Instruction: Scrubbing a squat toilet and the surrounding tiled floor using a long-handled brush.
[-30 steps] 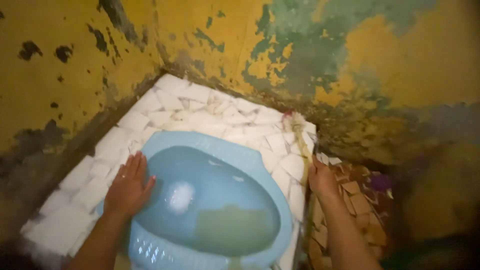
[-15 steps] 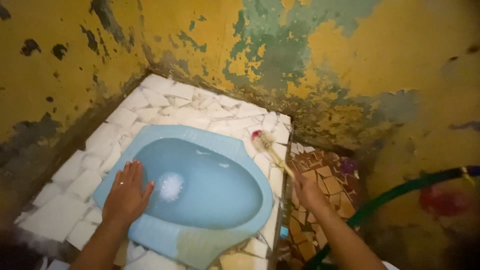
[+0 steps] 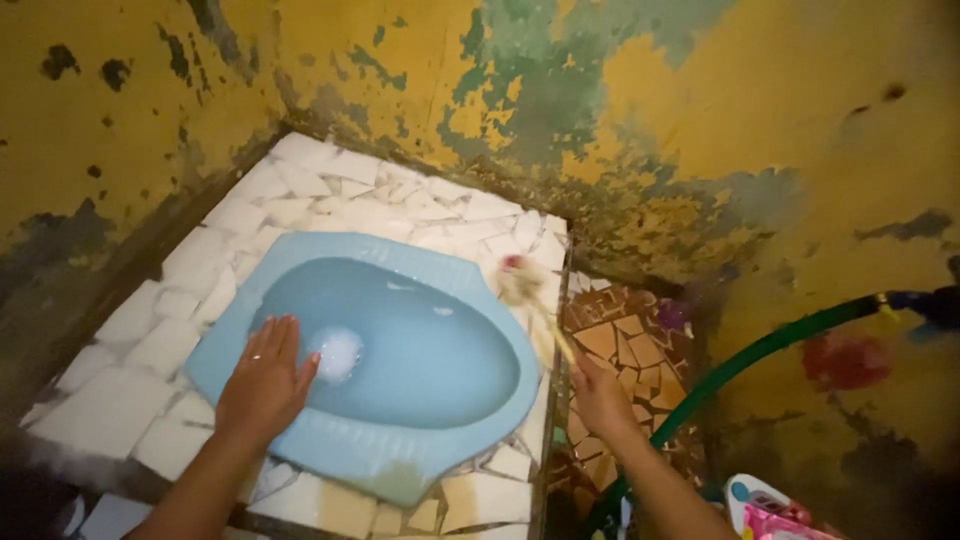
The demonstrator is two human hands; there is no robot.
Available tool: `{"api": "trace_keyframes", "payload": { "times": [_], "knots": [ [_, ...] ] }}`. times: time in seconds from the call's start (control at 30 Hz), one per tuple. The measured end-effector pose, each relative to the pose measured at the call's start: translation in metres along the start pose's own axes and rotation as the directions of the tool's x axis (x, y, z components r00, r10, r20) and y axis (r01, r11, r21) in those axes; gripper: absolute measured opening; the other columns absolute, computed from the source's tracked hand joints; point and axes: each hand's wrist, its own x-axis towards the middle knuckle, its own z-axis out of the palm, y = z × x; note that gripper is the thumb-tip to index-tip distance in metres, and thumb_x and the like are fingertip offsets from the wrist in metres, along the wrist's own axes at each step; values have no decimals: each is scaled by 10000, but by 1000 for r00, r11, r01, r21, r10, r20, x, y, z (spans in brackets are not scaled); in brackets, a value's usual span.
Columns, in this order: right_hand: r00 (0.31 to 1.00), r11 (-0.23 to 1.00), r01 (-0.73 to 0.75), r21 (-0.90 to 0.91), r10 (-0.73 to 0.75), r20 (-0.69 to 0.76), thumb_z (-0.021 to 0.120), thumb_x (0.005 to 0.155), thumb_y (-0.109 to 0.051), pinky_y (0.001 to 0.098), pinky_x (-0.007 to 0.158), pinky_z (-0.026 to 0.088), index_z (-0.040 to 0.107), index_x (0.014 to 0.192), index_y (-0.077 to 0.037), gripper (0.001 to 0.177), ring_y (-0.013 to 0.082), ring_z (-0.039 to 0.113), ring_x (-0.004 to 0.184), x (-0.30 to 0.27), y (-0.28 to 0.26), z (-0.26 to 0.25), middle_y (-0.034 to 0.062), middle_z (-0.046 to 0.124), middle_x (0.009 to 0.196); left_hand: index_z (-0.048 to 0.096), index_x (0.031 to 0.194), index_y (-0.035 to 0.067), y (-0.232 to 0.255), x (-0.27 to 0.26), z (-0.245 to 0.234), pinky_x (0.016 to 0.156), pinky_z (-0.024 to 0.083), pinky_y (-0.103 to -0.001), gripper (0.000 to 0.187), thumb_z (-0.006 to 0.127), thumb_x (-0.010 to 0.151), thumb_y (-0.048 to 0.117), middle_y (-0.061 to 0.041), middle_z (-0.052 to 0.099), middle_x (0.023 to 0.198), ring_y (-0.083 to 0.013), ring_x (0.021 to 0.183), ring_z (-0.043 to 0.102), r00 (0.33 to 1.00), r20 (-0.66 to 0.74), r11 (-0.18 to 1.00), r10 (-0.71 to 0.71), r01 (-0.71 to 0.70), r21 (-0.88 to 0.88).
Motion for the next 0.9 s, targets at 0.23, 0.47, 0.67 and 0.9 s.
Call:
{"api": "trace_keyframes", "payload": {
  "times": [0.23, 0.47, 0.67, 0.9],
  "knots": [
    [989, 993, 79, -85, -67, 128, 423, 1049, -339, 518, 1122, 477, 534, 1528, -244, 501, 384, 578, 1335, -17, -72, 24, 178, 630, 1430, 336, 1595, 27, 24, -15, -32, 1315, 138, -402, 671, 246, 1109, 481, -189, 323, 1664, -303, 1577, 245, 997, 33, 998, -64, 63, 12],
    [935, 969, 233, 85, -247, 253, 409, 1056, -256, 544, 1132, 451, 504, 1531, -106, 507, 425, 524, 1363, -33, -167, 111, 212, 566, 1481, 343, 1587, 0, 23, -27, -33, 1296, 148, -422, 599, 305, 1108, 359, -229, 356, 1633, -337, 1567, 241, 978, -151, 981, -141, 118, -151],
    [948, 961, 221, 165, -251, 196, 448, 1025, -218, 571, 1087, 465, 561, 1473, -16, 505, 470, 555, 1312, 9, -182, 163, 296, 629, 1367, 214, 1615, -47, 11, -35, -39, 1292, 115, -491, 561, 271, 1112, 194, -298, 268, 1639, -411, 1535, 228, 950, -231, 823, -209, 43, -567],
    [758, 861, 500, -89, -385, 526, 355, 1063, -363, 560, 976, 557, 428, 1577, -259, 529, 454, 665, 1153, -86, -266, 152, 258, 707, 1203, 283, 1582, -66, -19, -57, -70, 1261, 204, -549, 553, 324, 1076, 155, -351, 391, 1523, -483, 1476, 321, 892, -272, 696, -360, 62, -716]
  ]
}}
